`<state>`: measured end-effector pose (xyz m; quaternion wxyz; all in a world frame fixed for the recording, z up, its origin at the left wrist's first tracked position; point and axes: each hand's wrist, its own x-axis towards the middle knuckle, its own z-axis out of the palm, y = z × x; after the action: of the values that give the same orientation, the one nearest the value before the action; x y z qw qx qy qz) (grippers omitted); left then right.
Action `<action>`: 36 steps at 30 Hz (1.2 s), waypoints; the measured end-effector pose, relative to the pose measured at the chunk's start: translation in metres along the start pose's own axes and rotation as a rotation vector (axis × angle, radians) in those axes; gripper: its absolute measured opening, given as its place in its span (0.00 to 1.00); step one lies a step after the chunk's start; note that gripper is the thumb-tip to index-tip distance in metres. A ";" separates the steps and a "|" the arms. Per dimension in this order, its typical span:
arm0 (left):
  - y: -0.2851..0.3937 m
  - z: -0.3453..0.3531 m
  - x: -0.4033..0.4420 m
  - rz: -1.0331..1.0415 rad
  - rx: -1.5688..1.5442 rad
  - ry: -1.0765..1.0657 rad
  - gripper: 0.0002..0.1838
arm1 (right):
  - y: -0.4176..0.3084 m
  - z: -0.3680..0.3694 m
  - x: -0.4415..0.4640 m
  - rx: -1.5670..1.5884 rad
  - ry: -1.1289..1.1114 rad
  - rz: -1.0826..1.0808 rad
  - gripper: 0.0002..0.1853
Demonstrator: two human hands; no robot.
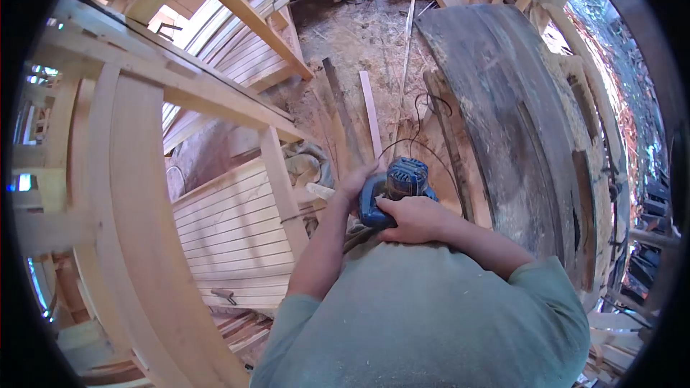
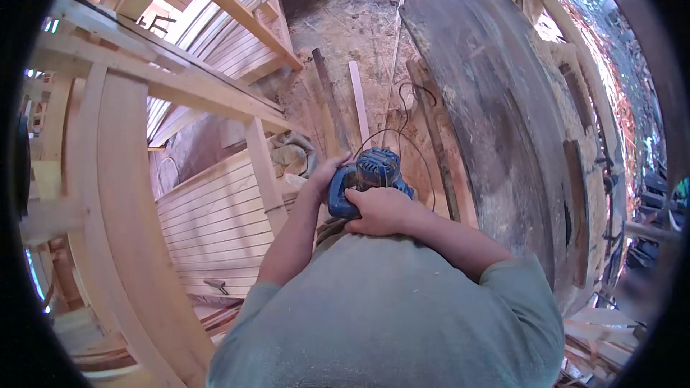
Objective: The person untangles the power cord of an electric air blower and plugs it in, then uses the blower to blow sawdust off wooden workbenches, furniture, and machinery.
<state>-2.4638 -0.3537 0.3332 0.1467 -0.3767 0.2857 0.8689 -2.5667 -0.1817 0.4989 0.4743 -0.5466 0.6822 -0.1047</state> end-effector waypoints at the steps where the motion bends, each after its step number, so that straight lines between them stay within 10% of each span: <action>1: 0.022 -0.006 0.013 -0.002 -0.009 -0.012 0.22 | 0.005 -0.019 0.017 -0.019 0.011 -0.007 0.36; 4: 0.103 -0.023 0.059 -0.279 0.142 -0.056 0.23 | 0.023 -0.082 0.074 -0.058 0.003 -0.029 0.35; 14: 0.376 -0.091 0.288 -0.122 1.089 -0.476 0.15 | 0.024 -0.286 0.239 0.037 0.242 0.128 0.35; 19: 0.513 0.017 0.275 0.262 1.725 -0.043 0.12 | 0.063 -0.338 0.280 0.334 0.604 0.183 0.37; 22: 0.596 0.042 0.287 0.876 1.068 -0.031 0.11 | 0.104 -0.378 0.312 0.461 0.845 0.217 0.41; 28: 0.723 0.039 0.382 1.200 0.749 0.068 0.08 | 0.255 -0.469 0.371 1.590 1.194 0.182 0.15; 36: 0.743 0.074 0.546 0.032 0.801 -0.719 0.33 | 0.278 -0.594 0.375 1.477 1.413 -0.017 0.21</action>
<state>-3.2233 -0.8769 0.2573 0.3540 0.0344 0.5322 0.7683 -3.1813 -0.6160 0.4290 0.1813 0.0641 0.5672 -0.8008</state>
